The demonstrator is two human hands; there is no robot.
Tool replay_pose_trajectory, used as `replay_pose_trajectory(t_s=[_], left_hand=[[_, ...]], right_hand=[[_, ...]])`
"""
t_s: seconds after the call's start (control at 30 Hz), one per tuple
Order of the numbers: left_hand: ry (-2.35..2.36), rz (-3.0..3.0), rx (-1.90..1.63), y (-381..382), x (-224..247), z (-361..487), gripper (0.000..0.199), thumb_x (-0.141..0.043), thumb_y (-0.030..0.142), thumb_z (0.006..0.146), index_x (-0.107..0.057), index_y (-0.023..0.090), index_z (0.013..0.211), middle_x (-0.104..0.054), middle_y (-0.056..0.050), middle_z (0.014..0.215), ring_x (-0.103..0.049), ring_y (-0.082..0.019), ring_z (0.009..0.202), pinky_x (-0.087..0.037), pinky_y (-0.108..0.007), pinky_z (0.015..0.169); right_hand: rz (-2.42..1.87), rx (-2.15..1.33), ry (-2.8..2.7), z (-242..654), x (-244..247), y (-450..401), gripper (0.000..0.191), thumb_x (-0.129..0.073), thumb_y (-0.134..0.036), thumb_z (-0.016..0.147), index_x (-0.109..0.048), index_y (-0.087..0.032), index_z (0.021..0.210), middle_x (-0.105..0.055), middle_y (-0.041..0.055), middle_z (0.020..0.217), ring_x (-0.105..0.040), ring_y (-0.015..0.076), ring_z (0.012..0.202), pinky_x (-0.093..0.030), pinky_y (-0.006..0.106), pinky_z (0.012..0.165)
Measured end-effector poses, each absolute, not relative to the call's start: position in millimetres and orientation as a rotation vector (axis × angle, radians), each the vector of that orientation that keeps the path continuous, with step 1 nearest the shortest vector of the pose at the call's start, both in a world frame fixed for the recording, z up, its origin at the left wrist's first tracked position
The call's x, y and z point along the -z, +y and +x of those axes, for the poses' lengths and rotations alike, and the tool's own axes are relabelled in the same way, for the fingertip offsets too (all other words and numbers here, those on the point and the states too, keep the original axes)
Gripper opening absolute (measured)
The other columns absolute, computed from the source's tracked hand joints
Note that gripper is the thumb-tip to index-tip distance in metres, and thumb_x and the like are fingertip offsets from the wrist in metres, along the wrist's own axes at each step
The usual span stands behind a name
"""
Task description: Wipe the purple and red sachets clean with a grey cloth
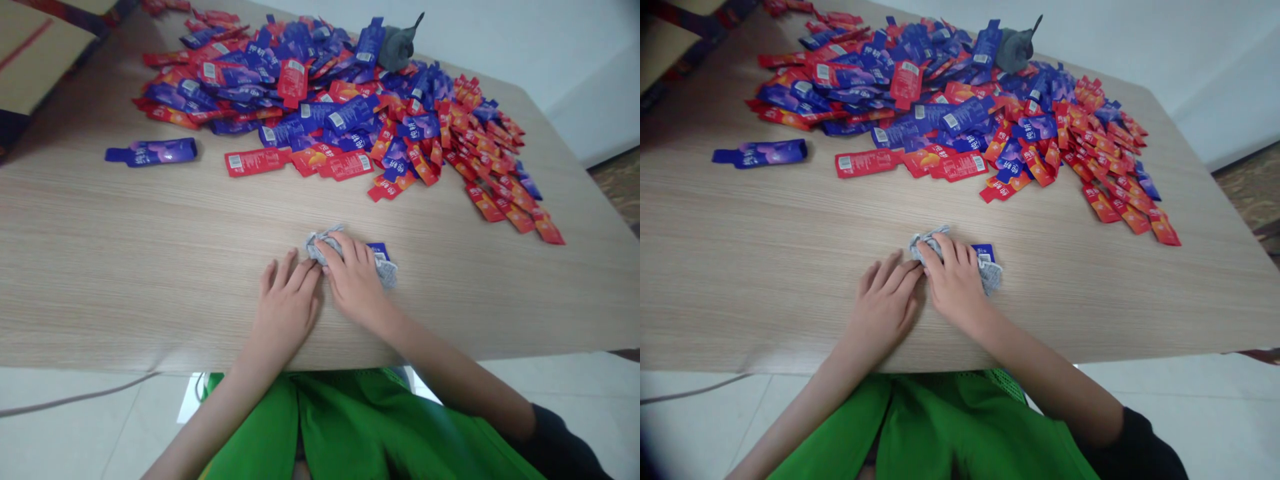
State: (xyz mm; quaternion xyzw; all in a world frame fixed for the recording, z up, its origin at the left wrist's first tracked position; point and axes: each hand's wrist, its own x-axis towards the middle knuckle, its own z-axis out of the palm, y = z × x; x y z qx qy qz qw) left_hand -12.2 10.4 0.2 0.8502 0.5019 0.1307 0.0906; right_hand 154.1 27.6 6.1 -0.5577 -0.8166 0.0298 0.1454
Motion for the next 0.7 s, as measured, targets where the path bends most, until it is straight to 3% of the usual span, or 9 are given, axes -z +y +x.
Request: replay_pose_trajectory(t_s=[0.2, 0.7], left_hand=[[1.498, 2.504, -0.362, 9.9, -0.4, -12.5, 0.052, -0.04, 0.015, 0.093, -0.052, 0.019, 0.144, -0.055, -0.005, 0.149, -0.037, -0.036, 0.145, -0.031, -0.061, 0.115], [1.497, 2.493, -0.367, 9.1, 0.8, -10.7, 0.054, -0.043, 0.017, 0.092, -0.051, 0.021, 0.145, -0.055, -0.005, 0.15, -0.035, -0.037, 0.147, -0.029, -0.062, 0.117]], right_hand=[[-1.696, 0.052, -2.301, 160.4, -1.7, 26.9, 0.044, -0.039, -0.021, 0.099, -0.052, -0.018, 0.141, -0.047, 0.0157, 0.145, -0.045, 0.032, 0.121, -0.038, 0.048, 0.099], [-1.882, 0.11, -2.041, 202.0, 9.9, 27.2, 0.043, -0.04, -0.019, 0.095, -0.051, -0.016, 0.136, -0.047, 0.0178, 0.141, -0.045, 0.0336, 0.127, -0.041, 0.053, 0.103]])
